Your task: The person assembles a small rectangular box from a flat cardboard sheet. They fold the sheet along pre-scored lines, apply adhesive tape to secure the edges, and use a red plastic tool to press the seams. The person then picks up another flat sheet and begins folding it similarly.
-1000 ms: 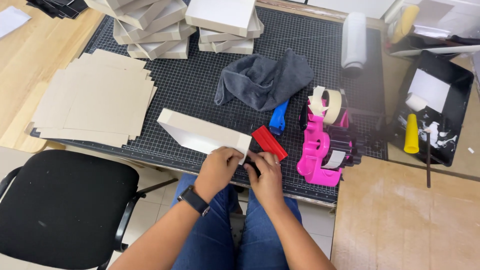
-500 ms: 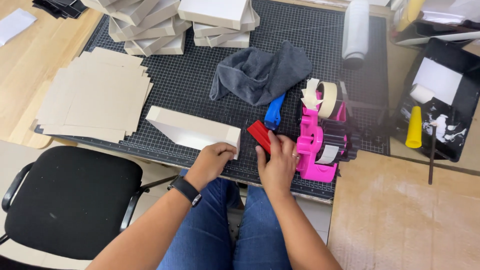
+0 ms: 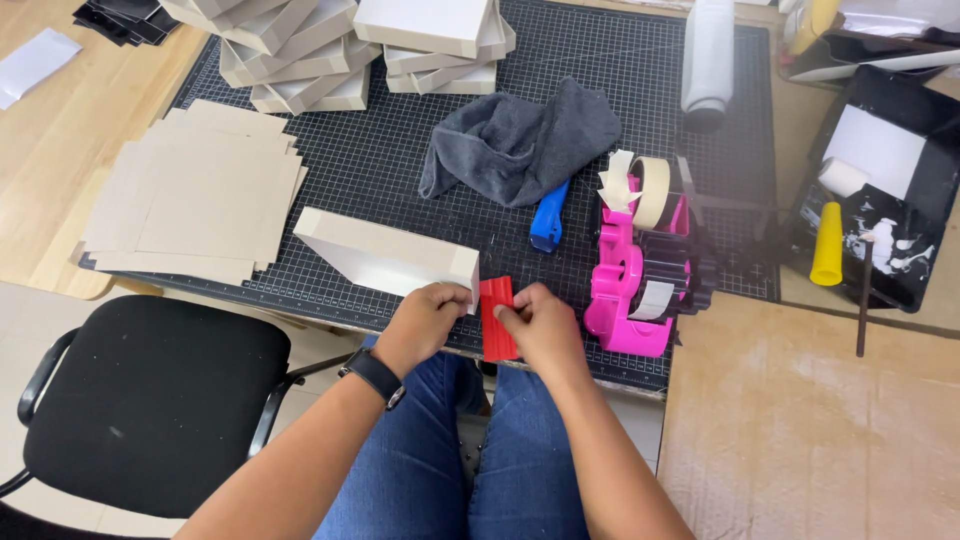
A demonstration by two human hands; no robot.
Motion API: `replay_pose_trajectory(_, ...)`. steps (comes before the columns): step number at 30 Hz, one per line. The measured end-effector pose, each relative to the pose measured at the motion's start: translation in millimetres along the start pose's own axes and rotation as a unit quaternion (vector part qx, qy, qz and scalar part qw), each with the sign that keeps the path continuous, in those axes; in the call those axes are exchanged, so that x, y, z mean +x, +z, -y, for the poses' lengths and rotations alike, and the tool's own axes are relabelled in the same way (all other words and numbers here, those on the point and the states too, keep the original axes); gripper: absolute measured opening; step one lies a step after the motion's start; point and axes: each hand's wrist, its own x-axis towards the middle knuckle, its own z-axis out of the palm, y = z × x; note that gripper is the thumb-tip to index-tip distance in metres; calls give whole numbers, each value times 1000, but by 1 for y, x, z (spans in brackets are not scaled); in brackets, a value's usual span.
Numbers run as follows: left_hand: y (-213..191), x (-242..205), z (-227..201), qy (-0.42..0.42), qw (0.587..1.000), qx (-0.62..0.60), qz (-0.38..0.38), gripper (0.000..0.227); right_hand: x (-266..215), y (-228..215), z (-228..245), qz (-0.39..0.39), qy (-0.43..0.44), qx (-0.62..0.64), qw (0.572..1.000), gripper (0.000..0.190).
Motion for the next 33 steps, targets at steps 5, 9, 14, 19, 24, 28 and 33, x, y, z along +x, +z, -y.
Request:
replay_pose_trajectory(5,0,3,1,5,1000,0,4,28,-28,-4,35,40,40,126,990,34)
replay_pose_trajectory(9,-1,1,-1,0,1000,-4,4,31,-25,5,31,50,34,114,992,31)
replay_pose_trajectory(14,0,2,3,10,1000,2,4,31,-31,-8,48,95,43,100,990,32)
replay_pose_trajectory(19,0,2,1,6,1000,2,2,30,-30,-10,50,107,51,110,987,31)
replay_pose_trajectory(24,5,7,11,-4,1000,0,8,31,-26,-5,41,115,45,122,985,31)
replay_pose_trajectory(28,1,5,3,5,1000,1,13,31,-23,-5,43,116,43,151,981,30)
replay_pose_trajectory(33,-4,-3,-7,10,1000,8,18,33,-25,-4,44,114,45,175,977,30)
